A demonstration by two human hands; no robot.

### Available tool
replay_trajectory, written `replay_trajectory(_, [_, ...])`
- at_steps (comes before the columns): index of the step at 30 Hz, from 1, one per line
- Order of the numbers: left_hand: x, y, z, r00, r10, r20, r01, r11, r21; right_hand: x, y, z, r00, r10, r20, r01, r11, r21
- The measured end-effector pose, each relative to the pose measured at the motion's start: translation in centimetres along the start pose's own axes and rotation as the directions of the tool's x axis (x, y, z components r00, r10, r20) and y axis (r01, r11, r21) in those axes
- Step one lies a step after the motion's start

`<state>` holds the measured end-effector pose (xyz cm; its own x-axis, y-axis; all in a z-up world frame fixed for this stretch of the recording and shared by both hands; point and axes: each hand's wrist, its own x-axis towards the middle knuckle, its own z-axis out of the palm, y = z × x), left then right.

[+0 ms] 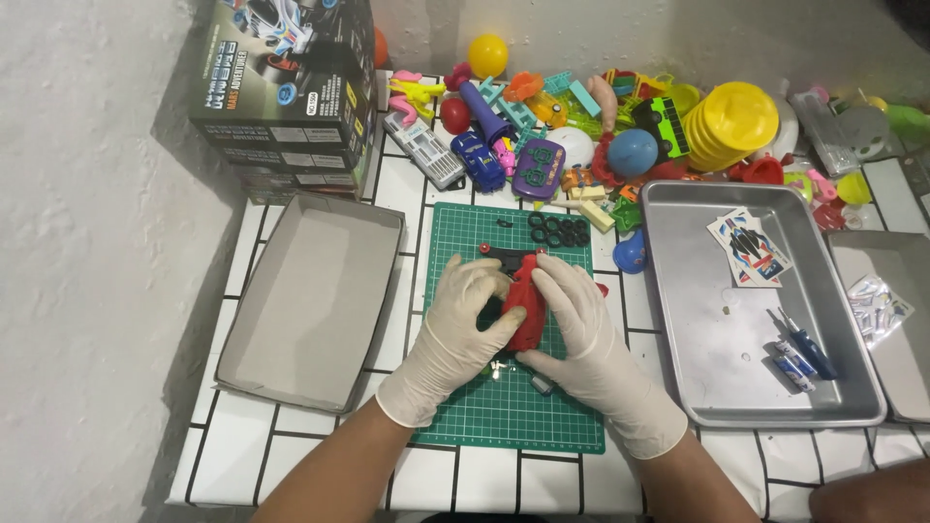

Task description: The person assembles a toy car chassis on a green cutting mat. They attach red wheels to the black frame, then fit the red body shell onto the chassis.

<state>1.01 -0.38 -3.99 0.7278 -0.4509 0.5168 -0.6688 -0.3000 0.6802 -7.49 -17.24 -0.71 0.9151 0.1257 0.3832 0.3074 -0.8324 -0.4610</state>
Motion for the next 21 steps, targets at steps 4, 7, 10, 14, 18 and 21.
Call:
replay_trajectory(4, [0.4, 0.2, -0.6, 0.991, -0.056, -0.121, 0.050, 0.997, -0.057, -0.4, 1.2, 0.3, 0.987, 0.041, -0.156, -0.016, 0.987, 0.160])
replay_trajectory(7, [0.7, 0.6, -1.2, 0.979, -0.042, -0.200, 0.037, 0.999, -0.033, -0.1, 3.0, -1.5, 0.961, 0.077, -0.264, -0.082, 0.997, -0.010])
replay_trajectory(10, [0.8, 1.2, -1.6, 0.968, -0.048, -0.246, 0.042, 0.999, -0.026, -1.8, 8.6, -0.8, 0.933, 0.192, -0.305, -0.244, 0.959, -0.144])
replay_trajectory(14, [0.8, 0.4, -1.2, 0.965, -0.044, -0.260, 0.042, 0.999, -0.012, -3.2, 10.0, -1.5, 0.913, 0.321, -0.250, -0.382, 0.889, -0.254])
replay_trajectory(18, [1.0, 1.2, -1.7, 0.963, -0.020, -0.268, 0.013, 1.000, -0.028, -2.4, 7.4, -2.3, 0.894, 0.444, -0.069, -0.444, 0.852, -0.276])
replay_trajectory(21, [0.9, 1.1, -1.4, 0.960, 0.036, -0.278, -0.035, 0.999, 0.012, -2.5, 7.1, -1.9, 0.870, 0.491, 0.053, -0.443, 0.823, -0.355])
